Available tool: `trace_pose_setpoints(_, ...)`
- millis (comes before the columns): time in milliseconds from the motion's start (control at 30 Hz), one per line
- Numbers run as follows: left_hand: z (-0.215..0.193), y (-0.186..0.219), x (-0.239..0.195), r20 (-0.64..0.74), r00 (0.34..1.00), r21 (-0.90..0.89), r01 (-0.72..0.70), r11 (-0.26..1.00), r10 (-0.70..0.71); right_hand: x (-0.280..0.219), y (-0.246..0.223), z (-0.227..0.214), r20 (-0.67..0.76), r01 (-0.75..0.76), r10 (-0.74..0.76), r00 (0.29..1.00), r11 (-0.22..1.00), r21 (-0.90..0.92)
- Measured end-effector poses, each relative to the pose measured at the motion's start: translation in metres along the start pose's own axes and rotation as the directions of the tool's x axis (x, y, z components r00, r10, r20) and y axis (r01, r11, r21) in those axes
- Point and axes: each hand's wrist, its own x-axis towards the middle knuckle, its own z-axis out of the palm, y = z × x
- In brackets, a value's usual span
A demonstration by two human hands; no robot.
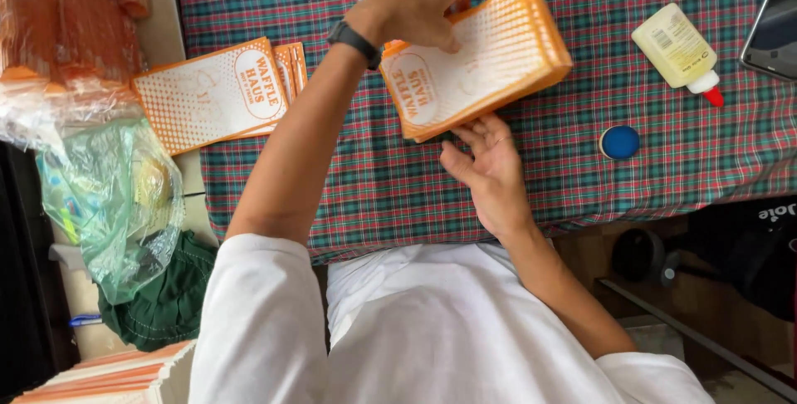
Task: Folding and gluing paper sleeves for food packaging at a workstation.
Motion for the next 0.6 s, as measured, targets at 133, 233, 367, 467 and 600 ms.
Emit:
trace_pose_setpoints(133, 0.030, 0.013, 0.003, -0.189, 0.982, 0.230, 0.042, 0.972, 0.002, 0.003, -0.048, -0.026, 0.031, -0.271, 0.313, 0.949, 0.865, -0.421)
trace_pose_setpoints(233, 0.061, 0.022, -0.020, -0.571, 0.787, 0.320, -0.050, 0.946, 0.235, 0.008, -0.102, -0.038, -0.066, -0.112, 0.094, 0.993, 0.663, -0.740)
trace_pose_setpoints(367, 0.087, 0.079, -0.067, -0.797, 0.592, 0.160, 0.013, 0.987, 0.121, 0.041, -0.161, -0.029, 0.556, 0.646, -0.501, 0.663, 0.009, -0.763)
trace_pose_setpoints(467, 0.110, 0.088, -0.063, -0.728, 0.682, 0.306, 0.412, 0.858, -0.068, 0.081, -0.170, 0.018, 0.702, 0.703, -0.251, 0.667, -0.100, -0.704)
trace_pose_setpoints(600, 0.099, 0.105, -0.067, -0.592, 0.783, 0.535, 0.558, 0.635, -0.190, 0.120, -0.138, 0.030, 0.709, 0.689, -0.037, 0.705, -0.205, -0.695)
